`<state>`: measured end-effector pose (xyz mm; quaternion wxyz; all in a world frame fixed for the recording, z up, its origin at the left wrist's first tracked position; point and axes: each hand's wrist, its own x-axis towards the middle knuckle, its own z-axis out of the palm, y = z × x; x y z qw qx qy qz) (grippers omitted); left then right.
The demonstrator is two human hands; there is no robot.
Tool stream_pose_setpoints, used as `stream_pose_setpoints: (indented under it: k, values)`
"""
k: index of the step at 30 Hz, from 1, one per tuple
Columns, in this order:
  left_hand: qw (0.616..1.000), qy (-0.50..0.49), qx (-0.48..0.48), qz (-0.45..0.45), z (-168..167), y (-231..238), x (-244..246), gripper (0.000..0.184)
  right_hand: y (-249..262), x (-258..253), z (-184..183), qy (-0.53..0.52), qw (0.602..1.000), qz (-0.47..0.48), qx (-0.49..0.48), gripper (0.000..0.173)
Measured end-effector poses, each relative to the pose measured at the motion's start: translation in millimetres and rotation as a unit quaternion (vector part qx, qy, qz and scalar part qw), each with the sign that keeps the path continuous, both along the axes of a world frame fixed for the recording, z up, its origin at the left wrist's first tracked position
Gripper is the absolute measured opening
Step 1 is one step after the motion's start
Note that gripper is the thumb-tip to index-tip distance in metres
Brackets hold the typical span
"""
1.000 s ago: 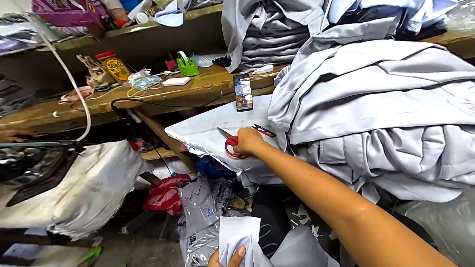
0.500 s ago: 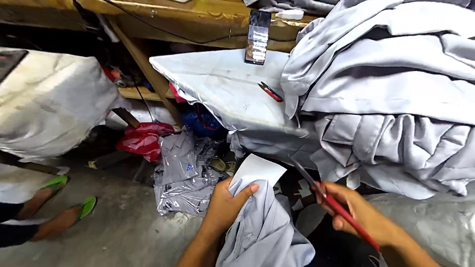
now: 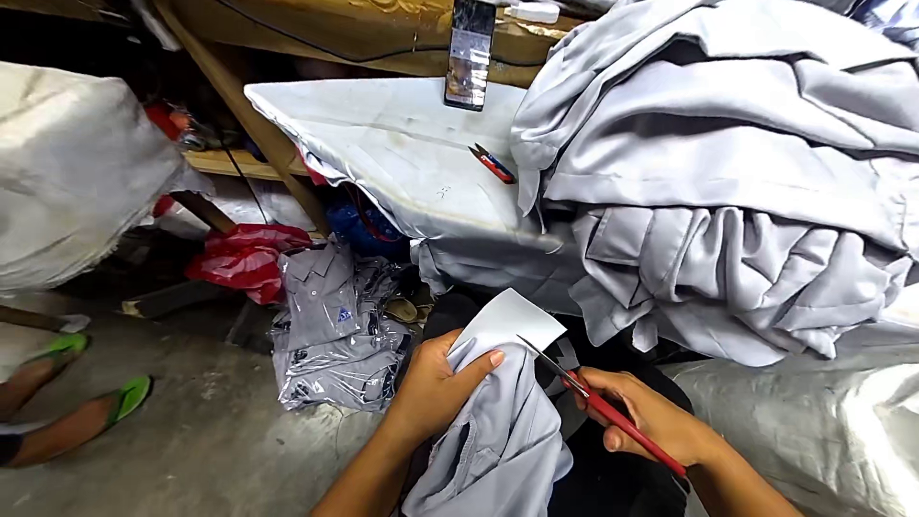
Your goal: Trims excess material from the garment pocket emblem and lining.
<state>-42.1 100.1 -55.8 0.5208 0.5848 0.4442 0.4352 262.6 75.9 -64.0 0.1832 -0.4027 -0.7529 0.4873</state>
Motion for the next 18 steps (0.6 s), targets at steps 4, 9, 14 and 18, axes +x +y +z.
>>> stream_pose_setpoints:
  k: [4,9,14,18]
  values:
    - [1.0,-0.02,0.011,0.008,-2,-2,-1,0.015,2,-3,-2,0.027,1.0,0.003,-0.005,0.077]
    - [1.0,-0.023,0.009,0.018,-3,-1,-1,0.014,3,-6,-7,0.066,0.998,-0.003,-0.006,0.068]
    - [1.0,-0.009,0.001,-0.003,-2,0,-5,0.011,3,-5,-12,0.083,0.997,-0.004,-0.009,0.062]
    - [1.0,-0.003,-0.002,-0.008,-2,0,-5,0.013,2,-5,-18,0.101,0.995,-0.007,0.008,0.058]
